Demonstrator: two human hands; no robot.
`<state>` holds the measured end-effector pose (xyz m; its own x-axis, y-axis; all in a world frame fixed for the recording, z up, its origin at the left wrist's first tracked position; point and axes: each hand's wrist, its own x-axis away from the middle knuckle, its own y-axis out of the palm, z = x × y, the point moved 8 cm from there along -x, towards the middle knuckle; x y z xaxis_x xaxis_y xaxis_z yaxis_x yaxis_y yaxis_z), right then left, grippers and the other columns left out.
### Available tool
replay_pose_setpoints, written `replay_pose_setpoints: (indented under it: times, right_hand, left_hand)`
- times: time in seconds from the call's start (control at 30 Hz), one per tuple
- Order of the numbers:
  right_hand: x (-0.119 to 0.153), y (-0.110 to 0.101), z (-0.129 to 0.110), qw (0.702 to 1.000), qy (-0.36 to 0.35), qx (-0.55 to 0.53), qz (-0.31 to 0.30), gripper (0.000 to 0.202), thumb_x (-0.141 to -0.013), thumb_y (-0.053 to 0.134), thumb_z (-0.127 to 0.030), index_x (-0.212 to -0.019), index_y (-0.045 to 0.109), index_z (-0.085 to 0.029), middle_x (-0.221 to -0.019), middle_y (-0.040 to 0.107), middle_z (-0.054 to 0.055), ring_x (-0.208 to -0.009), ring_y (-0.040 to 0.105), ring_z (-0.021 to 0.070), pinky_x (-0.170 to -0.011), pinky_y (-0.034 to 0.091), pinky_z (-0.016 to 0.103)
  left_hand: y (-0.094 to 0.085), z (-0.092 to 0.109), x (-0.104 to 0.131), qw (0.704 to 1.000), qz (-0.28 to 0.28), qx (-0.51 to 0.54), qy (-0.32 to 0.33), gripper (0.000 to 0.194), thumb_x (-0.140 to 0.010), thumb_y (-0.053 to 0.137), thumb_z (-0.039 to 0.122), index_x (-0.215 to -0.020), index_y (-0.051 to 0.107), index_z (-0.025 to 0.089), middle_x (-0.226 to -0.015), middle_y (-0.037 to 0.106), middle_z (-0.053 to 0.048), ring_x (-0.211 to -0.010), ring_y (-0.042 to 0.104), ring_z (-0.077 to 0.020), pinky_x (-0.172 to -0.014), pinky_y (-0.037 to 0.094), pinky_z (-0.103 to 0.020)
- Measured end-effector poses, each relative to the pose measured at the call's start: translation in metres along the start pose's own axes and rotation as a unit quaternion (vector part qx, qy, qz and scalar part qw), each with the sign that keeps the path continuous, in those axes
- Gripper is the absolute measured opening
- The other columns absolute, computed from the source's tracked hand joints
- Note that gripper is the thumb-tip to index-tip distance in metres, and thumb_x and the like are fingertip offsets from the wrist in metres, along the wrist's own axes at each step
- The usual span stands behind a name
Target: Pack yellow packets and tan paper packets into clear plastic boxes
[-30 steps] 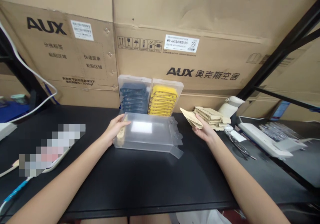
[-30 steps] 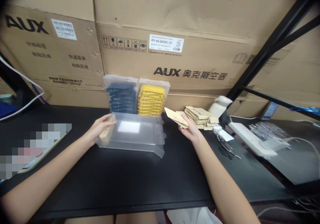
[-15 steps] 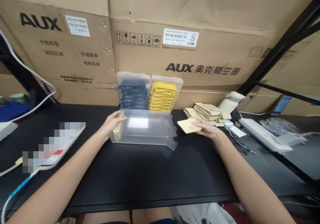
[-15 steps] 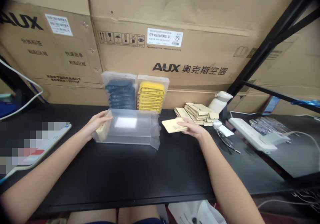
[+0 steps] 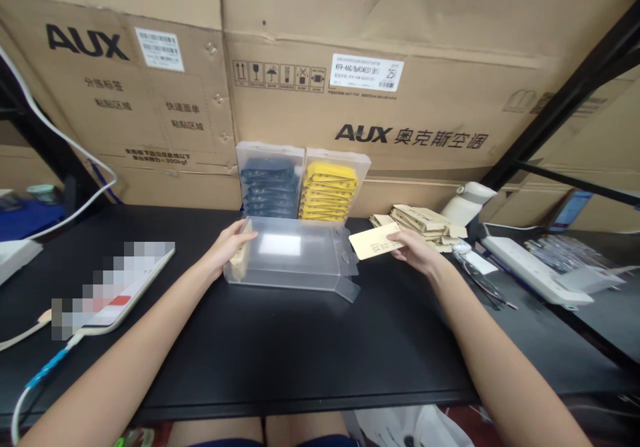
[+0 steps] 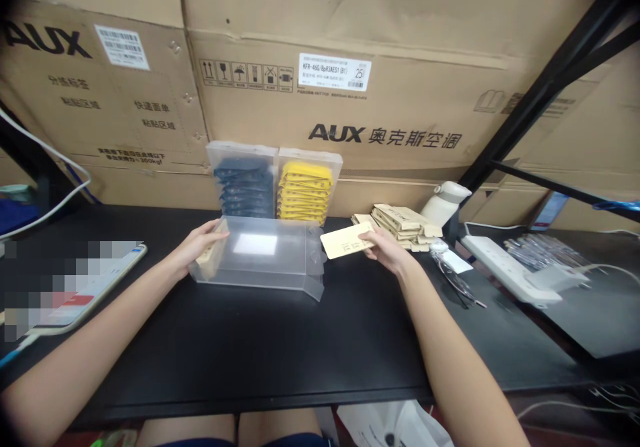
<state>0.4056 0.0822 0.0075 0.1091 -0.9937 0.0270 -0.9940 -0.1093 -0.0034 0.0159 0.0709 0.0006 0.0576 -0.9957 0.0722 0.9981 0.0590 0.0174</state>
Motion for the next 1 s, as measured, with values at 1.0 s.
replay_pose_setpoints:
  times: [1.0]
  right_hand:
    - [0.027,0.071,0.001,0.963,0.032,0.129,-0.234,0.032,-0.066,0.076,-0.029,-0.093,0.066,-0.014,-0.086,0.068,0.004,-0.075,0.061,0.0134,-0.066,0.047,0.021]
  left_hand:
    - [0.046,-0.007,0.02,0.999,-0.035,-0.019,0.011,0.045,-0.073,0.063,0.022,-0.117,0.054,0.016,-0.124,0.06,-0.009,-0.119,0.052,-0.0252,-0.097,0.042,-0.031]
